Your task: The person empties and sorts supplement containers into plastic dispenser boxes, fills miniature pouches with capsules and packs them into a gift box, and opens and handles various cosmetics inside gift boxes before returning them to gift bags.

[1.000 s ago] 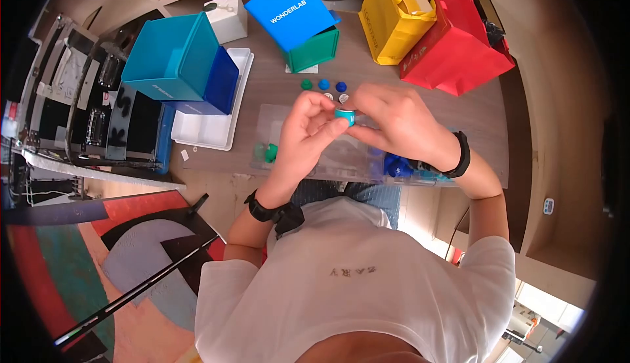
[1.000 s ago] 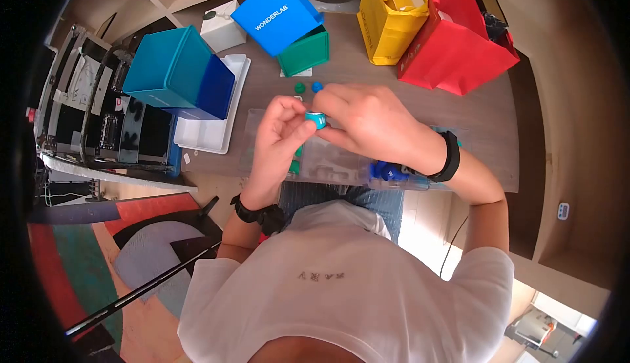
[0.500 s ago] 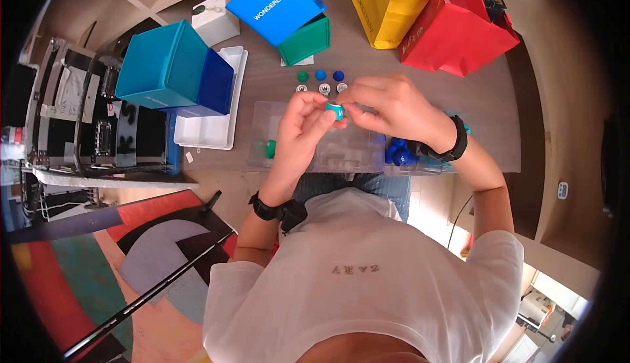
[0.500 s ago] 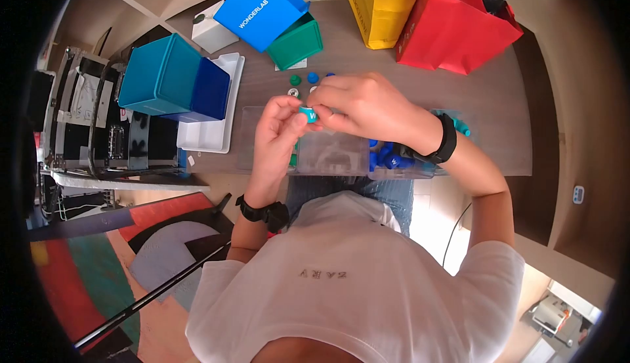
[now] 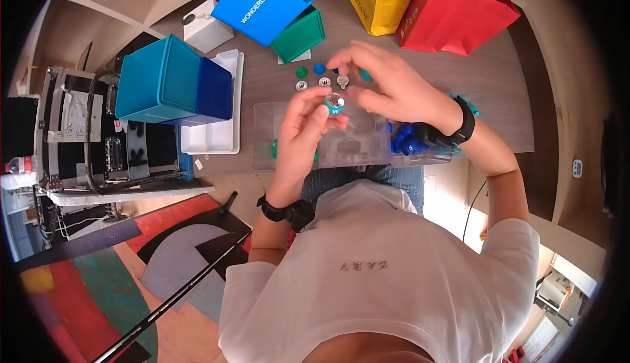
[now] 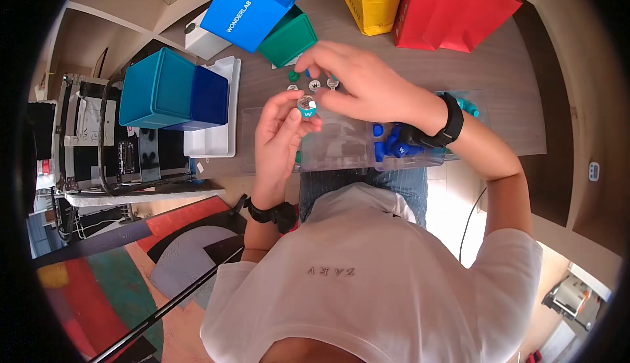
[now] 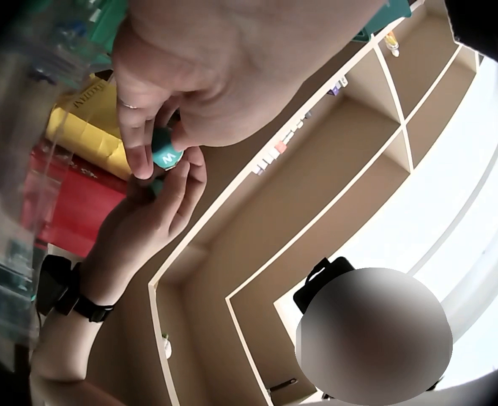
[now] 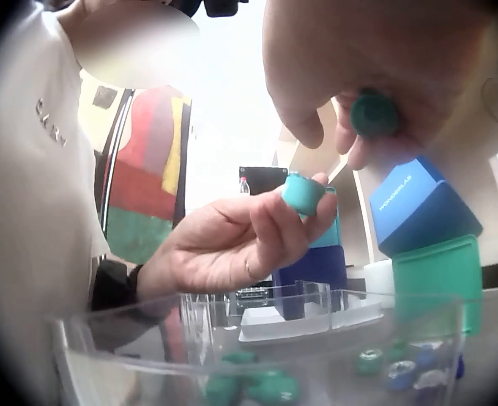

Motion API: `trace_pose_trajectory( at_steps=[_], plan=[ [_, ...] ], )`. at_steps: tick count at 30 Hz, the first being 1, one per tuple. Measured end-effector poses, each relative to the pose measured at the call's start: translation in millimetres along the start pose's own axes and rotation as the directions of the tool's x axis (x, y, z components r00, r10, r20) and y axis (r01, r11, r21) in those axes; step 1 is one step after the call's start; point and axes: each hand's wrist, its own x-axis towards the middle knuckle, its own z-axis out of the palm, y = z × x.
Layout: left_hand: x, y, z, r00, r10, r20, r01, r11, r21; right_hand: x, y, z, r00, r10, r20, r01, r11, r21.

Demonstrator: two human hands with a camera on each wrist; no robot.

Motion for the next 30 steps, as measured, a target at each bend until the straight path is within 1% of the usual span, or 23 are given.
trace_pose_trajectory(
  at_steps=[1, 3, 7, 8, 9, 10, 12, 13, 15, 16, 18, 19, 21, 22, 24, 25, 27, 28, 30],
  plan=[
    [0, 1, 1, 1.000, 0.002, 0.000, -0.002, 1.000, -0.001, 0, 3, -1, 1.000, -0.001, 0.001, 0.001, 1.000, -0.001],
    [-1, 4, 4, 0.999, 0.025, -0.043, -0.022, 0.998, 0.063, 0, 12, -2, 0.996, 0.065, 0.058, -0.073, 0.985, 0.158],
    [-2, 0, 4, 0.991, 0.090, -0.096, -0.080, 0.992, 0.099, -2, 21, 2, 0.998, 0.033, 0.062, -0.040, 0.993, 0.115],
    [-2, 1, 3, 0.992, 0.078, -0.100, -0.067, 0.991, 0.114, -2, 17, 1, 0.981, 0.153, 0.117, -0.175, 0.963, 0.207],
    [-2, 1, 1, 0.992, 0.067, -0.104, -0.054, 0.990, 0.129, -1, 13, 0, 0.947, 0.264, 0.183, -0.308, 0.907, 0.288],
    [-2, 2, 0, 0.992, 0.070, -0.107, -0.056, 0.990, 0.130, 0, 8, -1, 0.948, 0.260, 0.185, -0.305, 0.907, 0.289],
    [-2, 3, -2, 0.996, 0.007, -0.088, 0.006, 0.991, 0.137, 2, 0, -5, 0.885, 0.373, 0.278, -0.443, 0.859, 0.257],
    [-2, 3, -2, 0.996, 0.008, -0.089, 0.004, 0.991, 0.137, 1, 3, -4, 0.885, 0.372, 0.278, -0.442, 0.860, 0.257],
    [-2, 4, -1, 0.997, -0.001, -0.083, 0.008, 0.996, 0.088, -1, 10, -3, 0.943, 0.253, 0.217, -0.286, 0.948, 0.139],
    [-2, 4, -1, 0.997, 0.000, -0.082, 0.007, 0.996, 0.088, 0, 8, -3, 0.943, 0.253, 0.217, -0.286, 0.948, 0.138],
    [-2, 5, -2, 0.998, -0.015, -0.068, 0.020, 0.997, 0.079, 2, 4, -1, 0.993, 0.076, 0.091, -0.091, 0.980, 0.175],
    [-1, 5, -3, 0.998, -0.014, -0.068, 0.019, 0.997, 0.079, 2, 5, 0, 0.993, 0.075, 0.091, -0.090, 0.980, 0.175],
    [-1, 4, -5, 0.998, -0.025, -0.053, 0.030, 0.994, 0.104, 0, 8, 1, 0.983, 0.080, 0.163, -0.132, 0.930, 0.344],
    [-1, 3, -3, 0.998, -0.025, -0.053, 0.030, 0.994, 0.104, 0, 8, 0, 0.983, 0.079, 0.163, -0.132, 0.929, 0.345],
    [0, 3, 2, 0.996, -0.032, -0.082, 0.042, 0.992, 0.121, -1, 6, 0, 0.986, -0.008, 0.166, -0.035, 0.966, 0.258],
    [-1, 1, 2, 0.996, -0.033, -0.082, 0.043, 0.992, 0.121, -2, 6, 0, 0.986, -0.008, 0.165, -0.036, 0.966, 0.258],
    [-1, -2, 0, 0.999, 0.011, -0.046, -0.004, 0.990, 0.144, -3, 8, 0, 0.989, -0.044, 0.145, 0.018, 0.983, 0.180],
    [-1, -3, 2, 0.999, 0.010, -0.046, -0.003, 0.989, 0.145, -3, 8, 0, 0.989, -0.044, 0.144, 0.018, 0.983, 0.181],
    [0, -4, 6, 0.993, 0.085, -0.082, -0.075, 0.990, 0.116, -4, 9, 0, 0.986, -0.062, 0.157, 0.042, 0.991, 0.130]
  ],
)
